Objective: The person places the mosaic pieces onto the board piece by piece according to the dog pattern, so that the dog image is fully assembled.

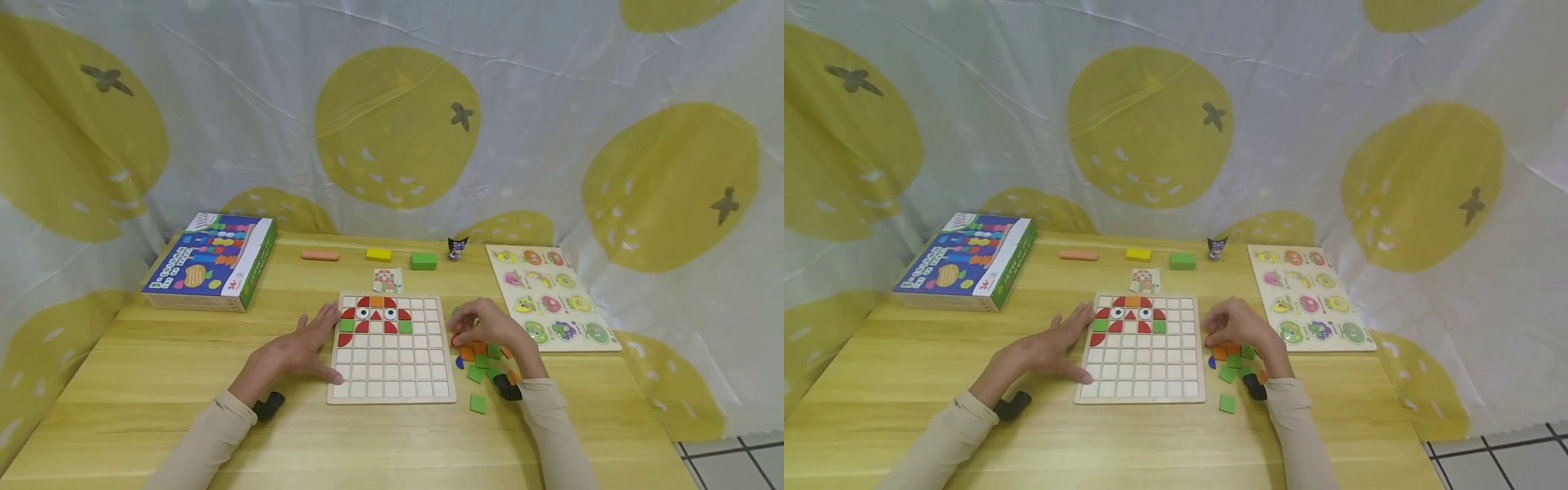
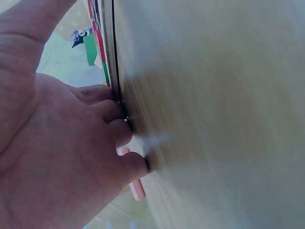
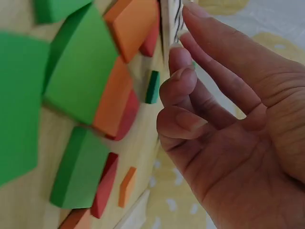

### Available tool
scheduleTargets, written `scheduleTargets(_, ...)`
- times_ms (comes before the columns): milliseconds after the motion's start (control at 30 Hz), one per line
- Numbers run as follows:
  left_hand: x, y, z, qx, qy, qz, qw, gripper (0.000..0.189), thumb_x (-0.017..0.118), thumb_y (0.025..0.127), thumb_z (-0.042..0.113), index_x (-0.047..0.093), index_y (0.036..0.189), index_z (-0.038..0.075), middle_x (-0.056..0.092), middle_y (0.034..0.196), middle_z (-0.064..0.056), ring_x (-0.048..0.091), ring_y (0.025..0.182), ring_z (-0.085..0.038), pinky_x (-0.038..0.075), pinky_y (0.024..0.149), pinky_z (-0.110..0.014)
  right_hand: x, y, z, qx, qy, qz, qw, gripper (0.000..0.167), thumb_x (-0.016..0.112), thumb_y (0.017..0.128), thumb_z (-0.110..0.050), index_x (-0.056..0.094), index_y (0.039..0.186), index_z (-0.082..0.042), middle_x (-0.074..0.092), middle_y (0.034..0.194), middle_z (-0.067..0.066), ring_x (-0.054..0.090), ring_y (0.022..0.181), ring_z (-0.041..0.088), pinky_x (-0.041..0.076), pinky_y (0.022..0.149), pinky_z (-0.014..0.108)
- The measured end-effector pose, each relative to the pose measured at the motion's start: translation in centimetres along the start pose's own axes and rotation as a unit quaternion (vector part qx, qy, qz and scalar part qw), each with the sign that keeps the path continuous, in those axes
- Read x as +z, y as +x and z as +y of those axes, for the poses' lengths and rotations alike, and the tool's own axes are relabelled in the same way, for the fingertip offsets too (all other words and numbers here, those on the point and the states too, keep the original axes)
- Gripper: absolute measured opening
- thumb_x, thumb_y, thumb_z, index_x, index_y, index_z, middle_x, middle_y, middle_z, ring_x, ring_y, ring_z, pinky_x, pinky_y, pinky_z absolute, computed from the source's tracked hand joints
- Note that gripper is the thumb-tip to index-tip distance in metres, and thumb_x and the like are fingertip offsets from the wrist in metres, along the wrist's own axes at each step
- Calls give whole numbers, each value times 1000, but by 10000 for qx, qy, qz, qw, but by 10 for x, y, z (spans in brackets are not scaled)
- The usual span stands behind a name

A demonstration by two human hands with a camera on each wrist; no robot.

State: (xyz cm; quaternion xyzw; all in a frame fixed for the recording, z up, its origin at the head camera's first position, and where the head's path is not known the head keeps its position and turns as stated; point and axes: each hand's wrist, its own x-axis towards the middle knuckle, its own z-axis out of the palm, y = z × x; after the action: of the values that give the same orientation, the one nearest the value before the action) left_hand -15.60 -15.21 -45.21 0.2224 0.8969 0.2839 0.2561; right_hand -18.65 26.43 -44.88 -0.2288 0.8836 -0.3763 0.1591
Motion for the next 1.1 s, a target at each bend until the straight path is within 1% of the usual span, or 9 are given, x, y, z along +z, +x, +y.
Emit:
scheduleTargets(167,1,-1,0,45,-17,20,10000,133,94,82,47,10,172,-1,-5,181,-19,-6,167,-40,-4,131,-67,0,0,9,266,-16,-74,9996,17,91,84,0,83,98,-5,72,84,0,61,77,17,54,69,24)
scheduleTargets(267,1,-2,0,36,-27,36,10000,133,95,81,47,10,172,-1,-4,181,-19,-6,167,-39,-4,131,-67,1,1,12,380,36,-77,9992,16,91,83,0,82,94,-6,72,83,0,60,75,17,54,67,24)
scheduleTargets(433,0,-2,0,59,-40,20,10000,133,95,82,47,10,172,-2,-5,181,-20,-7,167,-40,-5,130,-66,2,1,9,553,181,-81,9983,14,91,83,1,80,91,-5,72,82,1,61,73,17,55,66,24)
scheduleTargets(700,0,-2,0,24,37,-16,10000,133,94,82,48,9,172,-1,-5,181,-20,-7,167,-40,-6,130,-67,4,1,5,717,-25,-175,9973,15,91,86,-3,76,89,-5,70,80,1,58,71,14,52,65,23)
scheduleTargets(867,0,-2,1,-27,80,-14,10000,133,94,82,48,10,172,0,-4,181,-18,-7,167,-38,-6,131,-65,4,1,4,571,-130,-204,9981,15,89,88,-4,74,87,-6,71,79,0,59,69,12,53,64,24)
scheduleTargets(900,0,-2,1,0,61,-6,10000,133,94,82,47,10,172,-1,-4,181,-20,-7,167,-40,-6,130,-67,4,1,4,493,-126,-199,9985,15,89,88,-4,74,87,-5,71,79,0,60,69,12,53,64,24)
scheduleTargets(1000,1,-1,1,2,70,-12,10000,133,94,82,47,10,172,-1,-4,181,-19,-7,167,-39,-6,131,-66,4,1,6,224,-104,-106,9996,13,88,89,-4,75,91,-4,72,81,0,61,71,11,54,66,23)
scheduleTargets(1100,1,-1,0,24,64,-4,10000,132,94,82,47,10,172,-1,-4,181,-20,-7,167,-39,-6,131,-66,5,3,5,-169,-53,-9,9998,9,87,91,-6,79,97,-4,76,87,0,64,75,11,56,70,24)
